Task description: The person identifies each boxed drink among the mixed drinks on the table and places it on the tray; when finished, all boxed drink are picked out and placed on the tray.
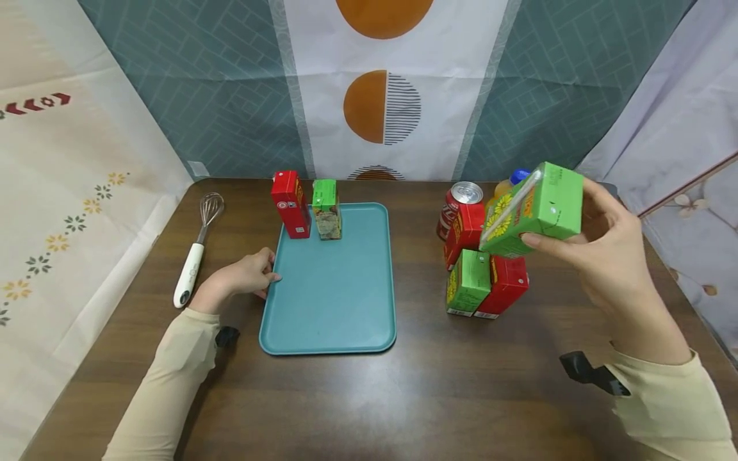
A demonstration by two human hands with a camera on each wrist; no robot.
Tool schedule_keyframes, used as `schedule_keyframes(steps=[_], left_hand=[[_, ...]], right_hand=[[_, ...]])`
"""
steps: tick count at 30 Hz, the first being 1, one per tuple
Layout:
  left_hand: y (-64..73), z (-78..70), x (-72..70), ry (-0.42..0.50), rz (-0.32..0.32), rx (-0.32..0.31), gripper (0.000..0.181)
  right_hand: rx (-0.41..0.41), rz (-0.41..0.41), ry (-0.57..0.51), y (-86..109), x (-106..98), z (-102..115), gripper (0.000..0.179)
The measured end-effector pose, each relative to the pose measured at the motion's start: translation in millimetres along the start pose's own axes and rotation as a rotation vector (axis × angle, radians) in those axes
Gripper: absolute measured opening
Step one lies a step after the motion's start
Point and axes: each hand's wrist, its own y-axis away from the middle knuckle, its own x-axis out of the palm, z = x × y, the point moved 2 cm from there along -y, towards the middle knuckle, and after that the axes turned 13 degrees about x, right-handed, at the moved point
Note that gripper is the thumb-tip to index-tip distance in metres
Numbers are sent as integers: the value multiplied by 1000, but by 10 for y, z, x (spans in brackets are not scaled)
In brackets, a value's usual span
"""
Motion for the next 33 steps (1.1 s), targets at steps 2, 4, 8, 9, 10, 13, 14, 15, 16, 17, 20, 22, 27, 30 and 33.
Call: schedule_keyframes(steps=[2, 4, 8, 9, 10, 13, 14, 15, 16, 17, 20, 22, 27, 30, 33], left_hand=[[6, 3, 1, 2, -1, 1, 25], [15, 7, 5, 5, -4, -1, 25], [16, 9, 19, 13, -4, -8, 25], [14, 6, 23, 15, -4, -10, 25], [10, 3, 26, 15, -3, -10, 25], [-5, -8, 41, 24, 2, -12, 25], [-10, -13, 46, 26, 4, -12, 25], [-14, -16, 51, 30, 5, -10, 25], [-19, -18, 54, 35, 3, -8, 25], [-22, -20, 56, 39, 1, -11, 25], [-25, -27, 52, 41, -5, -9, 25], [-19, -32, 44, 43, -10, -14, 24], [4, -32, 19, 33, -11, -20, 25], [15, -32, 10, 28, -15, -22, 25], [20, -36, 7, 23, -13, -9, 24]], right_hand=[[8, 3, 7, -10, 173, -34, 76], [23, -5, 32, -34, 348, -89, 76], [81, -23, 79, -105, 689, -260, 75], [100, -36, 96, -125, 770, -306, 75], [116, -43, 111, -150, 847, -351, 75], [152, -51, 154, -238, 1048, -471, 75], [162, -51, 164, -273, 1105, -507, 74], [166, -45, 164, -313, 1159, -544, 74], [167, -39, 165, -359, 1208, -582, 73], [170, -35, 165, -404, 1250, -624, 72], [173, -31, 162, -558, 1349, -765, 71], [194, -36, 169, -667, 1388, -883, 73], [301, -59, 194, -893, 1403, -1213, 83], [348, -61, 231, -976, 1395, -1392, 86], [383, -77, 275, -1033, 1408, -1532, 86]])
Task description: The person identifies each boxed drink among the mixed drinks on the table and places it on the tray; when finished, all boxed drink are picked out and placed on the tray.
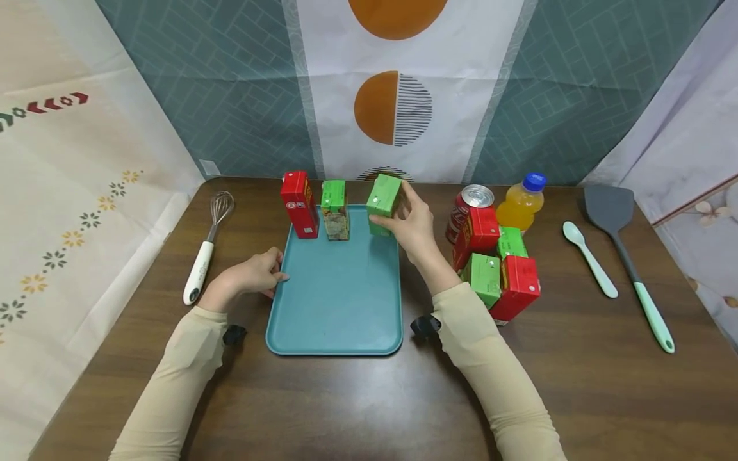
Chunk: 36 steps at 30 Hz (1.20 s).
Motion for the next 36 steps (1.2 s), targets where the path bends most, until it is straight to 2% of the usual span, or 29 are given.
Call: schedule_keyframes(steps=[5, 8, 13, 17, 19, 24, 27, 36], left_hand=[[-4, 0, 6, -9, -2, 3, 25], [-3, 10, 8, -11, -8, -1, 26], [-8, 9, 12, -2, -2, 9, 26], [-12, 14, 10, -3, 5, 10, 26], [-10, 21, 3, -2, 5, 9, 25], [-12, 40, 2, 5, 3, 6, 25], [-8, 25, 6, 0, 2, 13, 25], [-11, 9, 11, -34, 4, 14, 25]], right_hand=[[79, -73, 139, -106, 118, -79, 89], [129, -80, 194, -153, 188, -96, 92], [214, -68, 164, -199, 231, -126, 94], [258, -27, 134, -223, 217, -152, 93], [260, 19, 141, -239, 213, -153, 92], [240, 94, 277, -260, 212, -128, 88], [217, 81, 347, -278, 205, -118, 81], [200, 44, 429, -313, 159, -140, 66]])
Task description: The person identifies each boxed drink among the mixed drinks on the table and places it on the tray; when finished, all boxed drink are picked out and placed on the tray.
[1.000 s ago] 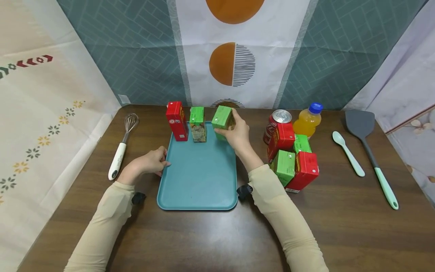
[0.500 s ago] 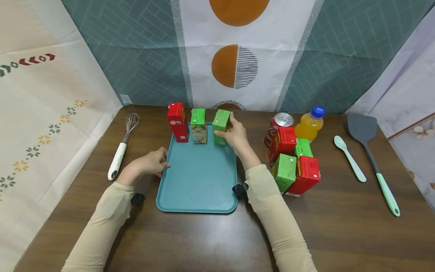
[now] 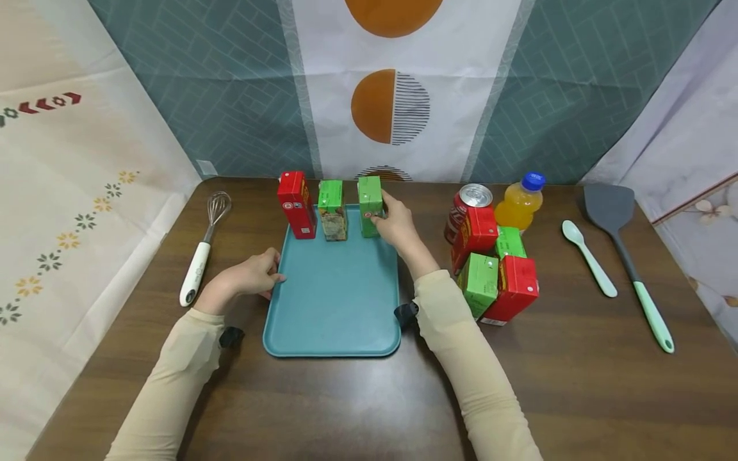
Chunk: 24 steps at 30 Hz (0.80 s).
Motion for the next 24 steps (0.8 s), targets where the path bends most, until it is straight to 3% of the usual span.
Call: schedule_keyframes(steps=[6, 11, 19, 24], left_hand=[[11, 8, 4, 2, 6, -5, 24], [12, 12, 6, 6, 12, -8, 25], [-4, 3, -29, 15, -7, 7, 25], [-18, 12, -16, 17, -1, -3, 25]], right_hand=[[11, 16, 7, 25, 12, -1, 64], [-38, 3, 13, 186, -48, 9, 64], [-227, -40, 40, 680, -229, 85, 64], [-360, -55, 118, 1045, -415, 29, 59]])
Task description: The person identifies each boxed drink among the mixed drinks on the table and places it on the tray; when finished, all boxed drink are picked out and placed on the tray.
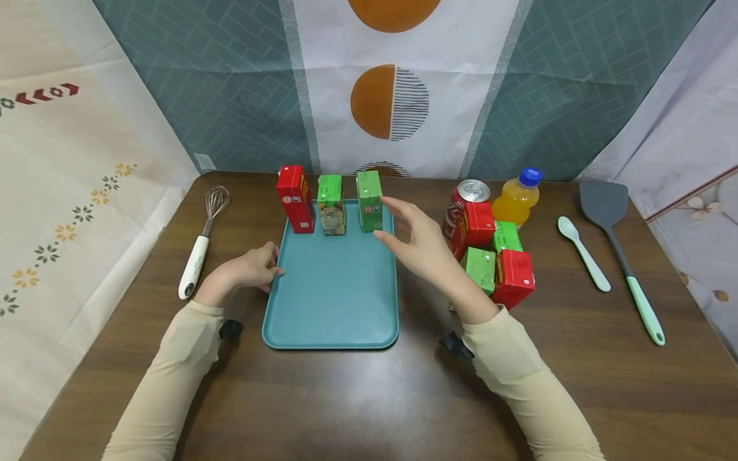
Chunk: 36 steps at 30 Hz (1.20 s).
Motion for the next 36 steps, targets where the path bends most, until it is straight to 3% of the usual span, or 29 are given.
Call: schedule_keyframes(steps=[9, 16, 26, 32, 36], left_hand=[[33, 34, -25, -20, -1, -11, 25], [31, 34, -10, -13, 1, 3, 25], [22, 1, 24, -6, 5, -11, 26], [22, 1, 12, -8, 1, -15, 26], [17, -6, 4, -10, 4, -18, 26]], right_hand=[[-232, -40, 317, 492, -454, 32, 72], [-308, -108, 502, 706, -813, -265, 79], [-259, -171, 491, 859, -1226, -813, 86], [-127, -195, 438, 901, -1297, -1019, 83], [-139, -150, 369, 887, -1286, -1079, 79]])
